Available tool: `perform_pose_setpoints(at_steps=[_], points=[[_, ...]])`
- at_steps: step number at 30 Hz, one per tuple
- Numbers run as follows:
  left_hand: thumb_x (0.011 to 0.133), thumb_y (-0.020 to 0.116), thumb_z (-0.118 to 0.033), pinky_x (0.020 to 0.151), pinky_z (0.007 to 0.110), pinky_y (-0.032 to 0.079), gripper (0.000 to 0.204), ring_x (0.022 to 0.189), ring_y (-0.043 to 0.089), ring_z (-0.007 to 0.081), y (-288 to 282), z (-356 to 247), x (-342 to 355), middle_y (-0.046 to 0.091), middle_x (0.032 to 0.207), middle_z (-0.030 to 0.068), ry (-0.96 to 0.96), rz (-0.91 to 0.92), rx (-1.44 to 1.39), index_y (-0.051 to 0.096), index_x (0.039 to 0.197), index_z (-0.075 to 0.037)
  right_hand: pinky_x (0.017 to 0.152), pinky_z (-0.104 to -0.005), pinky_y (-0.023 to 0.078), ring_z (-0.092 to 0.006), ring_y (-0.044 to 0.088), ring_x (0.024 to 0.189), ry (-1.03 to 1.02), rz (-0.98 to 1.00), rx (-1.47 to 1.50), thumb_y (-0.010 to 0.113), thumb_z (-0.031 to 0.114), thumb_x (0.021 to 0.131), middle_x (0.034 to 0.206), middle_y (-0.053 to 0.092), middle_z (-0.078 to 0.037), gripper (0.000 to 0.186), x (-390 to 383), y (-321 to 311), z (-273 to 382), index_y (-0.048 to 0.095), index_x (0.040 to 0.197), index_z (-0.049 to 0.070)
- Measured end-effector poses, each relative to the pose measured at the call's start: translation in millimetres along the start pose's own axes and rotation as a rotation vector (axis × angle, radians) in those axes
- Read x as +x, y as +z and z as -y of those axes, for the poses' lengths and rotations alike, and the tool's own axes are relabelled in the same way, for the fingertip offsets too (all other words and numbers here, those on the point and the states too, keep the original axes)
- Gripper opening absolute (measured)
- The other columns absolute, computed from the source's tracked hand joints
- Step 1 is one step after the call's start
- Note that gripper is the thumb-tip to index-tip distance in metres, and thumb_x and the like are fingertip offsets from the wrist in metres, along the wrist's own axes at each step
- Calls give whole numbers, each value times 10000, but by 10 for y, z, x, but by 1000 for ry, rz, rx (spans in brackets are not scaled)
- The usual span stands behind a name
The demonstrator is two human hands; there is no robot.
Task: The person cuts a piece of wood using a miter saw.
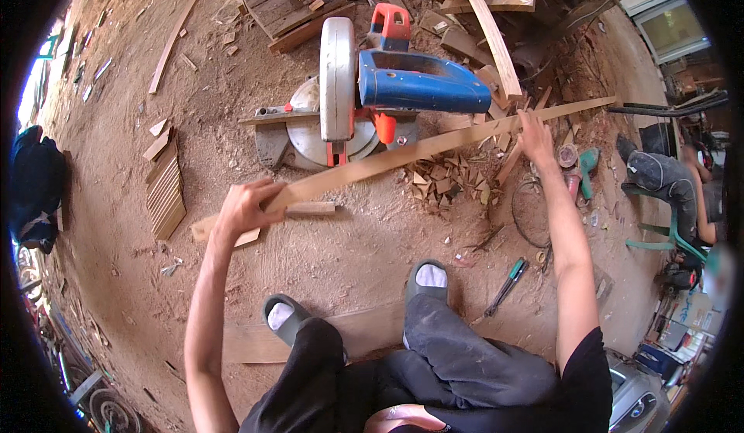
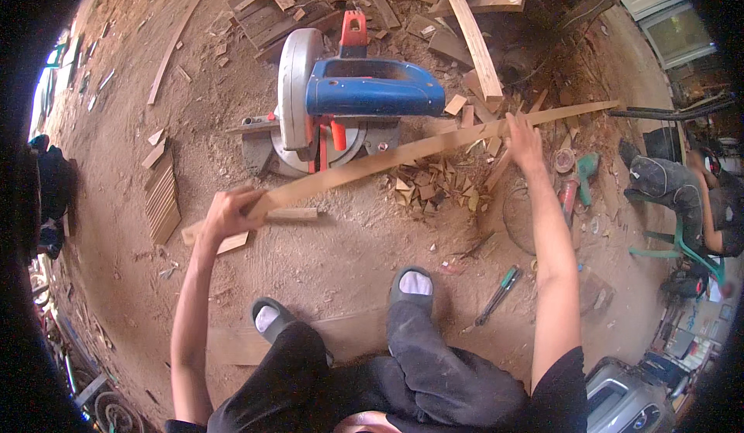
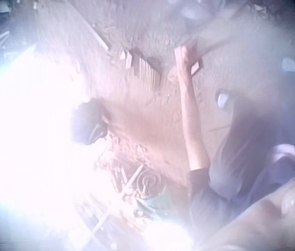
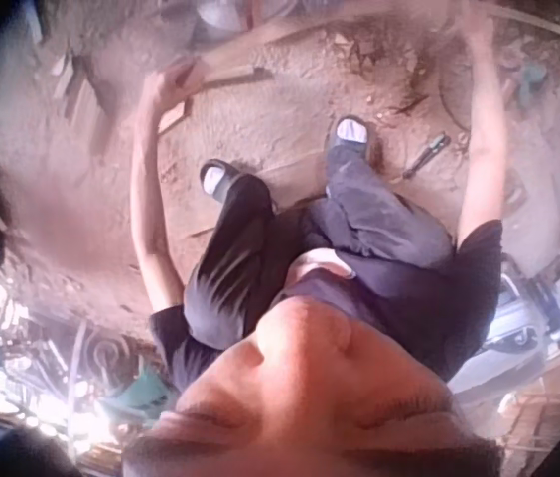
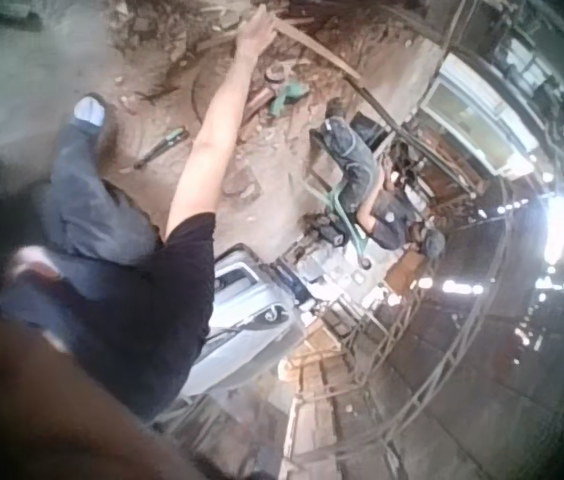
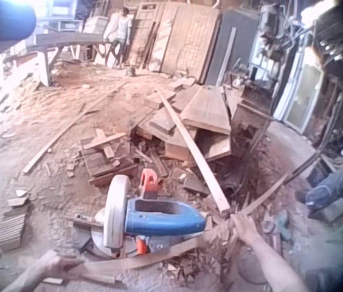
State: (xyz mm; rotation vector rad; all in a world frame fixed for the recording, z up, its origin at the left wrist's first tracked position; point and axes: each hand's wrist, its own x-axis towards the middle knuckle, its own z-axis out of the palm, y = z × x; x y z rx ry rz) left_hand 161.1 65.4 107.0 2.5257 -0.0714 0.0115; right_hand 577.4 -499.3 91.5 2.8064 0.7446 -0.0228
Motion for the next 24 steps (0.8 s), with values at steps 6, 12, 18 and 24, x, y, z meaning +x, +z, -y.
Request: perform_pose_setpoints(at_steps=[6,12,18,24], points=[[857,786,-217,817,411,610,530,967,701,290,-176,384,623,728,1070,106,123,141,263,671,1351,-61,1194,-498,424,-367,498,1424,-403,-232,190,790,155,859,1496,537,-160,735,-85,-245,702,484,1524,94],[917,746,-264,931,463,561,587,1138,670,347,65,764,719,684,1223,152,207,110,256,555,1439,-74,1098,-465,440,-314,558,1274,-476,-278,334,698,197,934,1329,573,-136,548,68,-44,1389,540,1447,85],[941,696,-182,898,487,522,599,1058,626,405,165,724,512,601,1164,182,8,118,203,508,1500,-82,976,-451,484,-272,634,1106,-462,-302,169,762,232,879,1132,625,-77,397,327,86,1576,605,1221,105],[909,702,-166,975,473,476,639,1041,575,355,188,895,429,574,1118,154,159,45,470,498,1505,-55,964,-459,493,-232,628,1067,-615,-548,29,754,308,846,1022,588,-35,380,253,122,1571,625,1151,121]])
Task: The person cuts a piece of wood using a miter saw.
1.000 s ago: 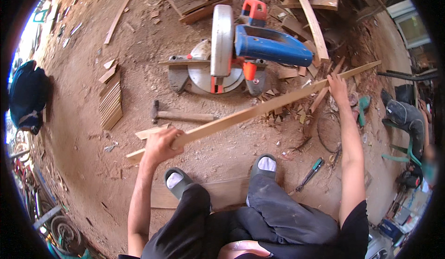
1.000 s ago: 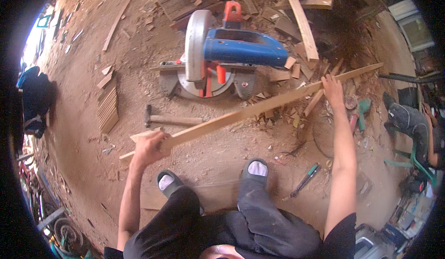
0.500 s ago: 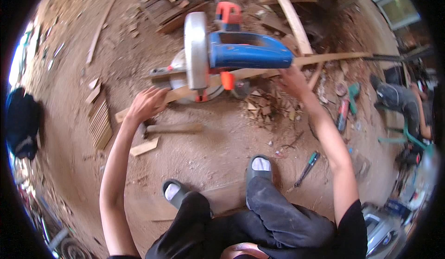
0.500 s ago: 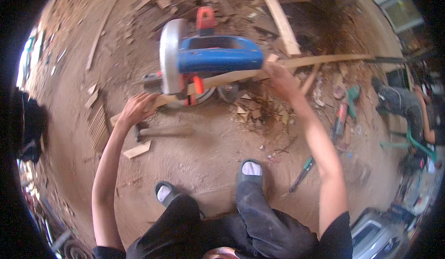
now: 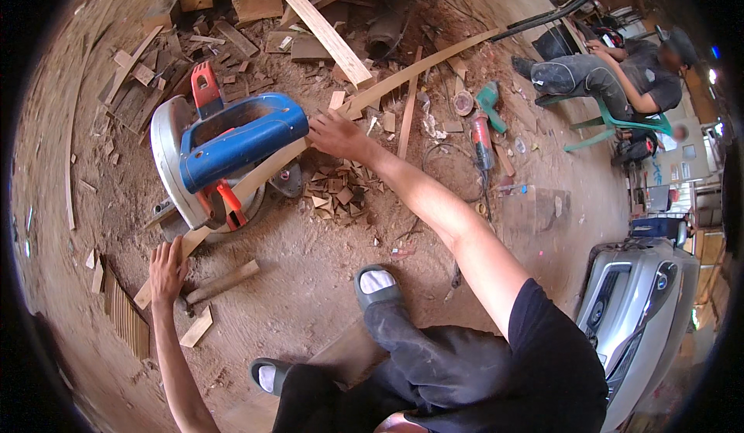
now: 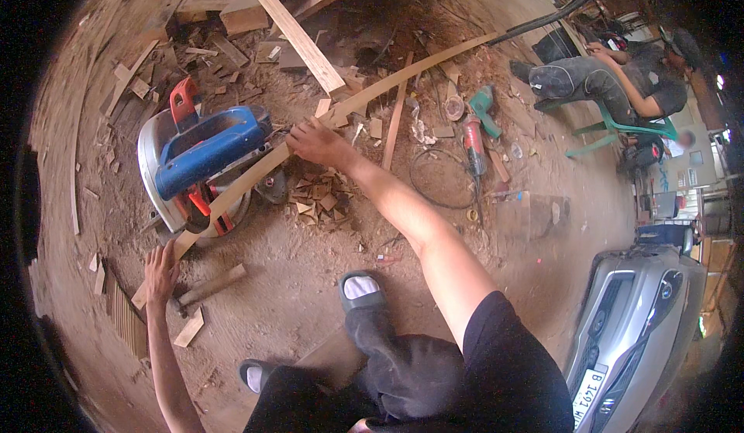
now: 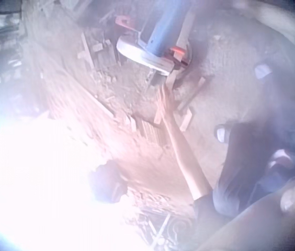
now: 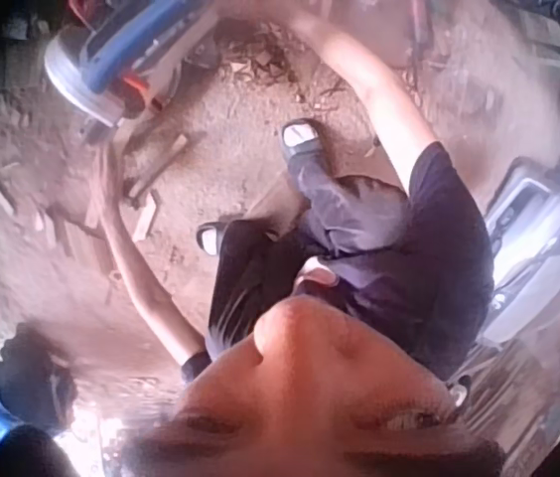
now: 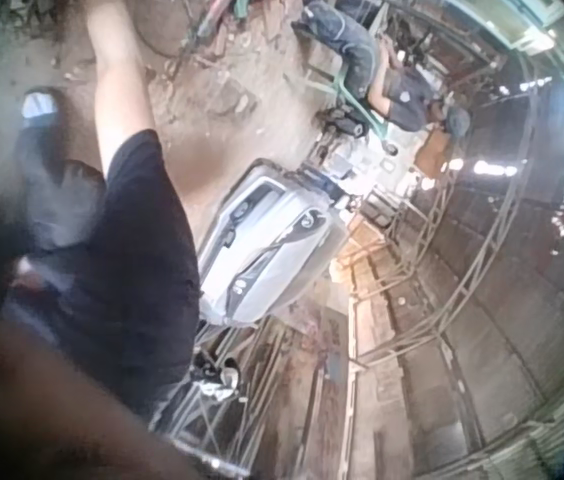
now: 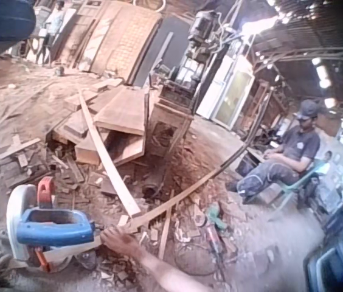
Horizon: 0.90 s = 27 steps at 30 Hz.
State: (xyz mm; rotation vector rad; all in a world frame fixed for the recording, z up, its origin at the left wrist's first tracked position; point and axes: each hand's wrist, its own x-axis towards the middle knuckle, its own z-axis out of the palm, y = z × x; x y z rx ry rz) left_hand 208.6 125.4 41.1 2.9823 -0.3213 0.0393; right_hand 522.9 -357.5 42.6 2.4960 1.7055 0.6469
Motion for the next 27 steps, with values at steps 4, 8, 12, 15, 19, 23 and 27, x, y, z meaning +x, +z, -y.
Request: perform_pose_setpoints(at_steps=[4,8,12,15,19,23,27], points=[[878,725,-161,967,483,484,713,1065,581,359,-77,302,-228,577,1149,160,-63,36,-49,478,1541,-67,948,-457,496,-225,623,1068,-52,-65,-12,716,309,866,1048,599,-41,406,160,-35,104,636,1221,128],[857,734,-107,951,492,507,768,1146,609,376,-235,694,-555,598,1243,178,-117,71,15,452,1572,-84,953,-455,505,-231,626,1119,-27,-66,149,695,279,874,1132,632,-58,338,390,-17,267,676,1172,120],[875,725,-66,987,509,504,759,1146,606,408,-370,1018,-971,595,1252,197,-66,17,85,444,1579,-93,960,-467,536,-258,643,1132,9,-193,392,684,250,879,1143,664,-73,282,644,62,607,704,1119,104],[864,727,-51,1047,538,484,754,1216,582,442,-356,1332,-1398,591,1353,222,-96,56,107,459,1568,-85,980,-480,555,-292,661,1122,-37,-276,317,683,243,886,1113,688,-90,292,795,120,876,707,1138,97],[876,704,-37,1097,551,464,728,1280,559,461,-323,1457,-1704,585,1409,250,-139,84,77,465,1564,-69,1039,-500,534,-340,647,1205,-25,-227,390,679,265,907,1194,705,-122,400,775,138,1048,694,1266,89],[885,660,-23,1037,553,482,700,1194,583,458,-519,1610,-1997,610,1314,245,-70,52,130,460,1556,-38,1152,-569,439,-409,509,1418,54,-236,512,587,271,1016,1478,583,-207,458,1009,-237,1351,624,1436,95],[880,647,-24,923,555,482,682,1029,579,427,-485,1713,-2062,589,1128,217,-46,34,152,467,1538,-24,1097,-473,476,-278,639,1202,-123,-270,185,658,185,871,1249,670,-92,437,933,-301,1439,677,1299,96]])
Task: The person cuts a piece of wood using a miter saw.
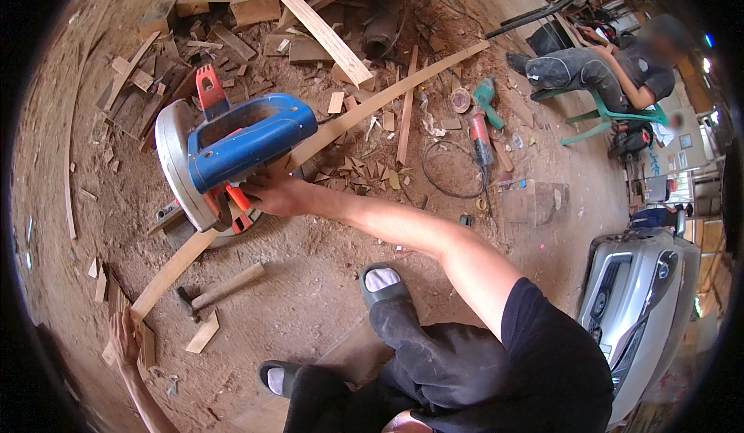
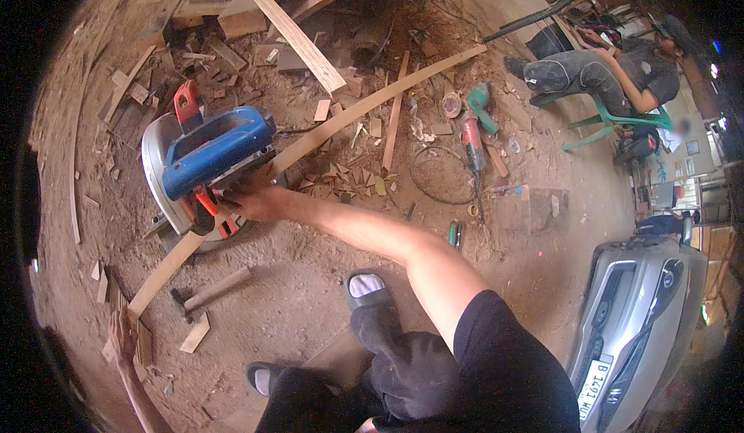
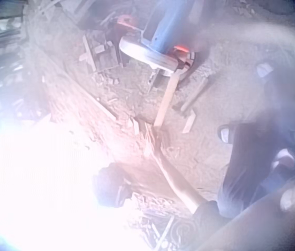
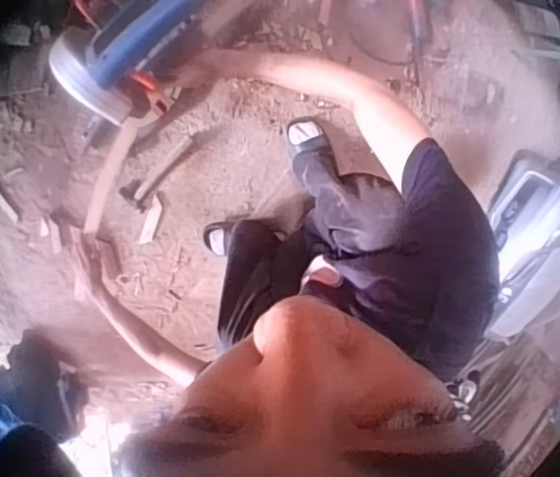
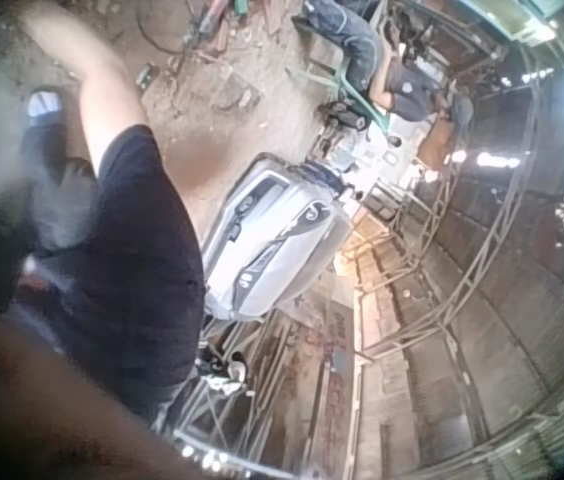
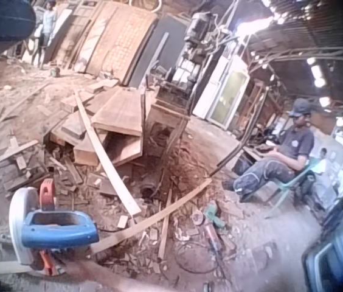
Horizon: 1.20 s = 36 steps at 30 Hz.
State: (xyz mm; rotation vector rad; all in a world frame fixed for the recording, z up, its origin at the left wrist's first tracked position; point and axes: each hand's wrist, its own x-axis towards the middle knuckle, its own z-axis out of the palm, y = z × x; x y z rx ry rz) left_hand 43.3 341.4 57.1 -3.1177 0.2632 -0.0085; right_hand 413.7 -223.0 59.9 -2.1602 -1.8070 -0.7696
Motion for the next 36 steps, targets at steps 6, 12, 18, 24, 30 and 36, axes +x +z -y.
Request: perform_pose_setpoints(at_steps=[6,12,18,24,30,36], points=[[846,662,-33,904,550,480,703,994,569,424,51,-183,125,571,1079,212,11,-3,-23,473,1522,-43,1041,-409,505,-262,646,1128,71,32,55,632,194,884,1182,660,-80,460,-157,-99,-72,665,1320,51],[831,687,-28,922,527,491,742,1039,585,411,72,-687,604,583,1136,206,20,34,-107,449,1533,-47,1062,-416,486,-283,617,1214,15,289,76,637,175,898,1277,640,-106,541,-550,-236,-341,595,1419,36],[862,696,-65,954,507,490,710,1052,597,385,92,-1227,1140,601,1156,188,56,25,-198,459,1531,-37,1141,-462,415,-297,570,1287,155,385,114,619,135,940,1346,609,-116,560,-936,-438,-668,533,1490,72],[914,693,-157,983,477,478,689,1053,592,371,12,-1809,1833,594,1148,171,82,49,-175,448,1547,-39,1161,-470,426,-256,532,1382,301,376,65,637,79,919,1387,608,-67,505,-1352,-631,-1063,575,1419,108],[946,749,-246,999,482,510,680,1201,600,383,155,-1978,2225,610,1323,194,-16,-122,-340,467,1534,-52,1009,-435,530,-286,653,1178,586,373,92,607,77,981,1230,679,-54,335,-1372,-544,-1353,679,1302,138],[907,809,-349,1068,467,467,692,1235,584,359,-58,-2165,2459,609,1337,157,-109,-151,-323,527,1476,-76,1036,-401,484,-225,586,1275,383,720,-258,799,182,822,1310,641,-24,587,-1435,-743,-1446,594,1372,153]])
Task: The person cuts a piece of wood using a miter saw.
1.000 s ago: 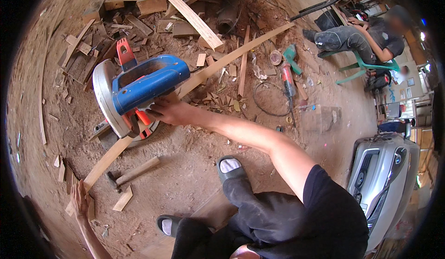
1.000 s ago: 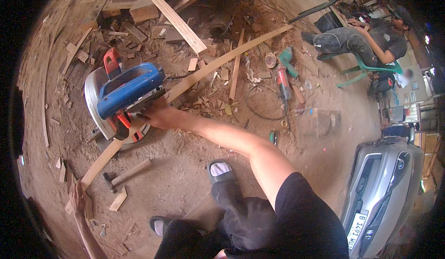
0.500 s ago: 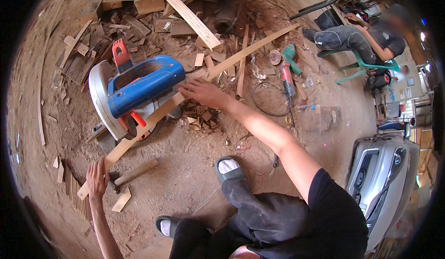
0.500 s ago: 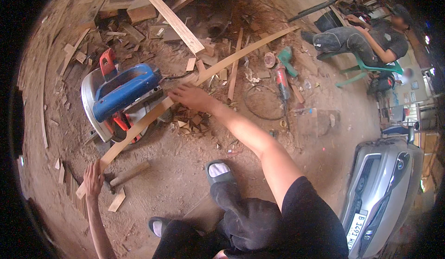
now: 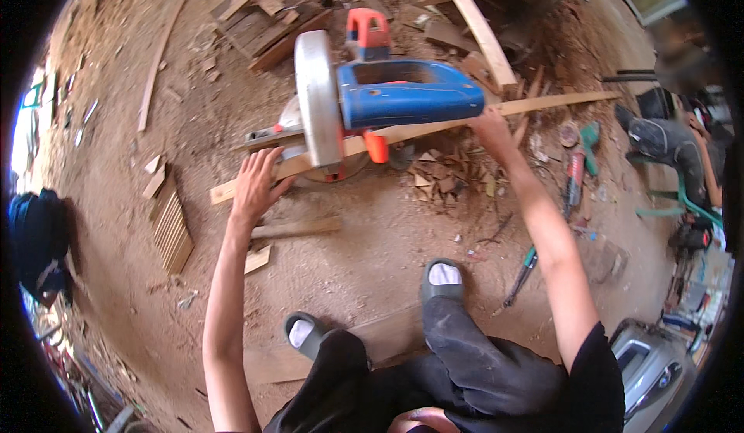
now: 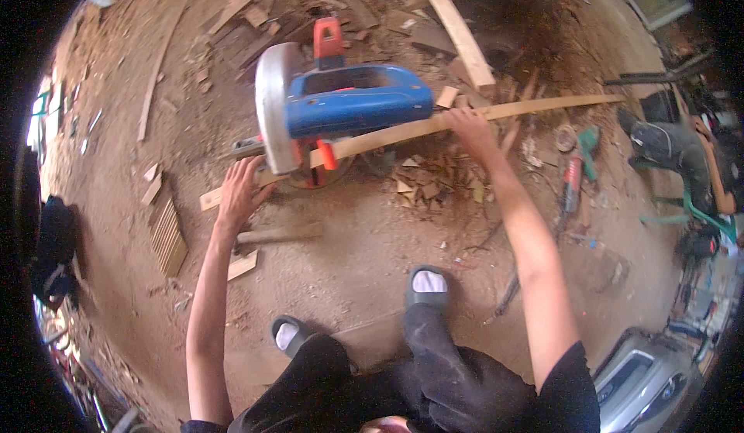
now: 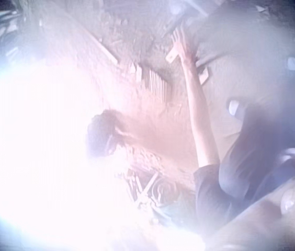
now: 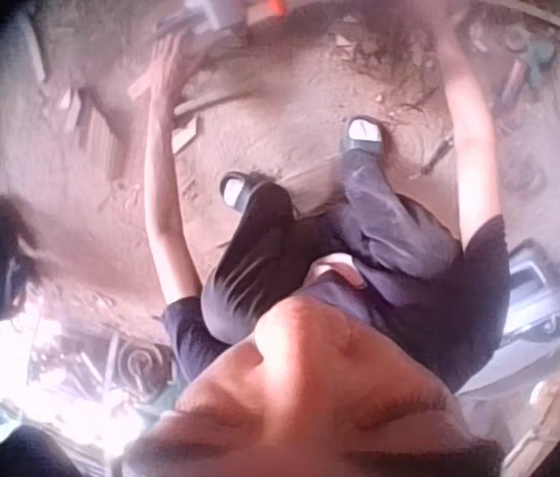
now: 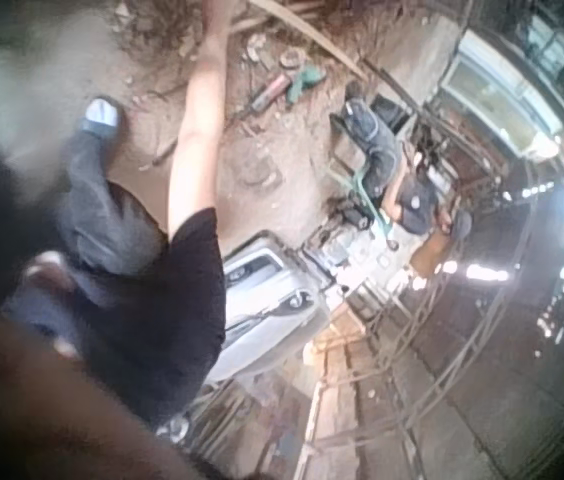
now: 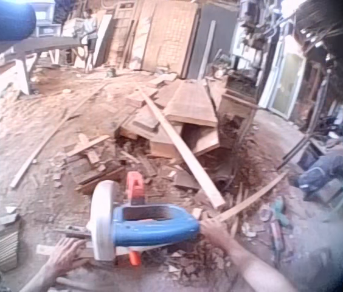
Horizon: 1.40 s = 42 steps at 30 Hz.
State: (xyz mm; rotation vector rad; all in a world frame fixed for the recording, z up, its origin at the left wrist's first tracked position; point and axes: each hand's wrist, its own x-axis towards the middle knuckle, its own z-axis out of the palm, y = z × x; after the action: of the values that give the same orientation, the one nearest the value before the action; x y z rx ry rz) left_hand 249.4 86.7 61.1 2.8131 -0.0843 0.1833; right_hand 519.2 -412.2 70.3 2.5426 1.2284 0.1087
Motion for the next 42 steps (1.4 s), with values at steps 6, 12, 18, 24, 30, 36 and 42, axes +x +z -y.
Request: perform_pose_setpoints(at_steps=[6,12,18,24,30,36,42], points=[[880,830,-370,1107,485,418,710,1285,547,342,-47,226,-359,592,1373,139,-115,-134,30,540,1468,-96,965,-396,496,-248,613,1197,-28,-204,54,694,36,816,1260,644,-62,513,93,248,-48,606,1318,99],[847,856,-364,1148,510,400,724,1340,508,378,-8,185,-270,576,1412,156,-132,-100,-25,565,1455,-99,961,-419,541,-227,651,1135,50,-88,-64,637,81,886,1324,645,-87,446,-98,403,-196,618,1331,80],[927,785,-240,1077,538,412,482,1261,526,402,169,313,-352,587,1333,176,-146,-119,-65,608,1347,-83,955,-374,526,-211,646,1173,1,-140,-58,601,130,945,1185,664,-57,338,72,404,-156,630,1277,75],[946,741,-148,1056,517,413,421,1242,510,390,189,368,-276,550,1315,165,-201,-93,-116,590,1333,-82,844,-363,512,-211,652,1067,5,-263,-57,620,114,924,994,629,-36,144,112,362,-81,612,1067,104],[948,739,-148,1068,516,403,428,1246,497,398,189,481,-326,546,1308,163,-182,-109,-72,578,1336,-71,866,-384,514,-250,654,1125,-23,-229,-71,623,137,927,1046,652,-67,180,164,299,-35,616,1100,87],[955,732,-145,1066,509,403,428,1247,487,390,238,480,-314,544,1314,162,-183,-78,-115,566,1340,-60,920,-403,516,-282,622,1271,-15,-224,-118,588,184,963,1145,675,-105,249,110,264,-74,620,1181,69],[987,711,-183,1090,523,390,430,1283,491,387,268,589,-403,540,1372,161,-201,-74,-95,564,1375,-72,907,-402,515,-269,616,1253,-64,-251,-146,587,204,964,1167,664,-83,314,80,194,-153,616,1247,72]])
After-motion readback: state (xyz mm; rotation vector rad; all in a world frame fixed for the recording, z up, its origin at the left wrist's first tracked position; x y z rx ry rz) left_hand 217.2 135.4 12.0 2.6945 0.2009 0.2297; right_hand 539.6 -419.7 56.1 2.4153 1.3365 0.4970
